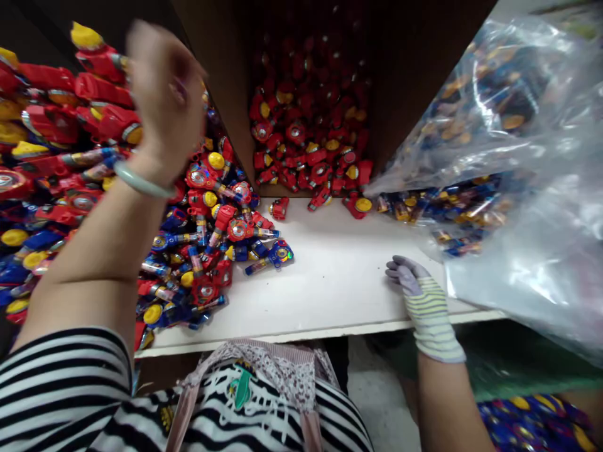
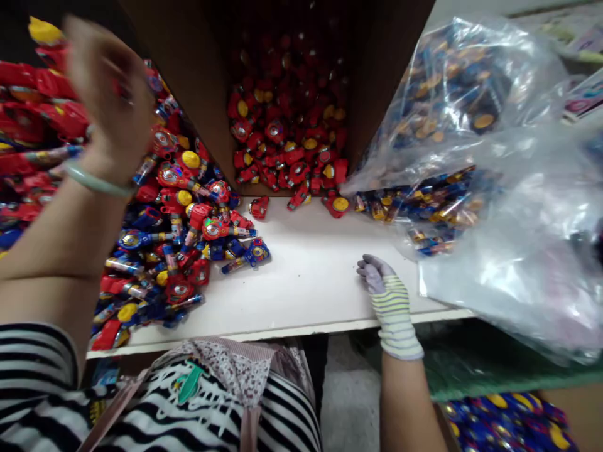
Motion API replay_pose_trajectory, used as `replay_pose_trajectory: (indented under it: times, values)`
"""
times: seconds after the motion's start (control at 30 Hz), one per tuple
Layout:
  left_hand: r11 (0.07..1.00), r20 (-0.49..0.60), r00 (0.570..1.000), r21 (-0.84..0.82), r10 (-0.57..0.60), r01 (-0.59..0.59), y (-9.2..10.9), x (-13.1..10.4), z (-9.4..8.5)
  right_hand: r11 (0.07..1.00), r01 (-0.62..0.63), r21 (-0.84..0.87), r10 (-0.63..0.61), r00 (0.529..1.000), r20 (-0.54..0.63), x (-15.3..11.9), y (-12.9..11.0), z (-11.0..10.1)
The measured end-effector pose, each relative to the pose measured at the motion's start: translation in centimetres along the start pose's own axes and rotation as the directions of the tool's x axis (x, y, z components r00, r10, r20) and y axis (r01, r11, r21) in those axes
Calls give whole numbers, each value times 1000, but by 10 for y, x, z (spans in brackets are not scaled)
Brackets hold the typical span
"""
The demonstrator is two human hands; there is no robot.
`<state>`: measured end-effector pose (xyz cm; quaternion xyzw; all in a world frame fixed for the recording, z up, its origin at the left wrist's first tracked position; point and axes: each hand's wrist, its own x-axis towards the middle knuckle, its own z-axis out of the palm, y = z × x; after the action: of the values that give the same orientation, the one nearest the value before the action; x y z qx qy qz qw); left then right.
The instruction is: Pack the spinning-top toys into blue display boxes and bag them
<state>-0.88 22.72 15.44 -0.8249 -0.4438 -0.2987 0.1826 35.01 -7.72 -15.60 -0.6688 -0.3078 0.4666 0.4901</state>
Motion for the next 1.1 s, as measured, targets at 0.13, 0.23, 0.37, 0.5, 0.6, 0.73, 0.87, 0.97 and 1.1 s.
replay_pose_trajectory:
  times: [0.13, 0.23, 0.37, 0.5, 0.6, 0.73, 0.87, 0.97, 1.1]
  values:
    - [985, 867, 497, 121, -46, -121, 88, -90, 73, 936, 116, -333, -130, 991, -20, 23, -7, -1]
    - [973, 956, 261, 179, -136, -147, 105, -121, 125, 793, 138, -593, -236, 968, -91, 54, -13, -9]
    - [993, 970, 239, 72, -48, -92, 97, -132, 156, 711, 43, -702, -262, 943, -207, 102, -25, -15]
    - [993, 946, 324, -19, -20, 119, 100, -136, 151, 728, -83, -681, -171, 940, -297, 150, -38, -8]
    - [818, 870, 480, -192, -114, 543, 110, -137, 138, 722, -100, -685, -117, 957, -264, 163, -44, -4]
    - [268, 862, 506, -483, -21, 834, 129, -144, 114, 844, 82, -529, -219, 955, -202, 117, -49, 5]
    - [47, 842, 533, -538, 82, 842, 146, -160, 92, 984, 175, -14, -173, 980, 101, 26, -57, 36]
    - [44, 823, 533, -550, 199, 834, 151, -167, 81, 987, 137, 83, -153, 962, 227, -22, -66, 68]
    - [172, 804, 502, -570, 318, 804, 146, -164, 63, 905, 366, -219, -274, 892, 359, -40, -75, 94]
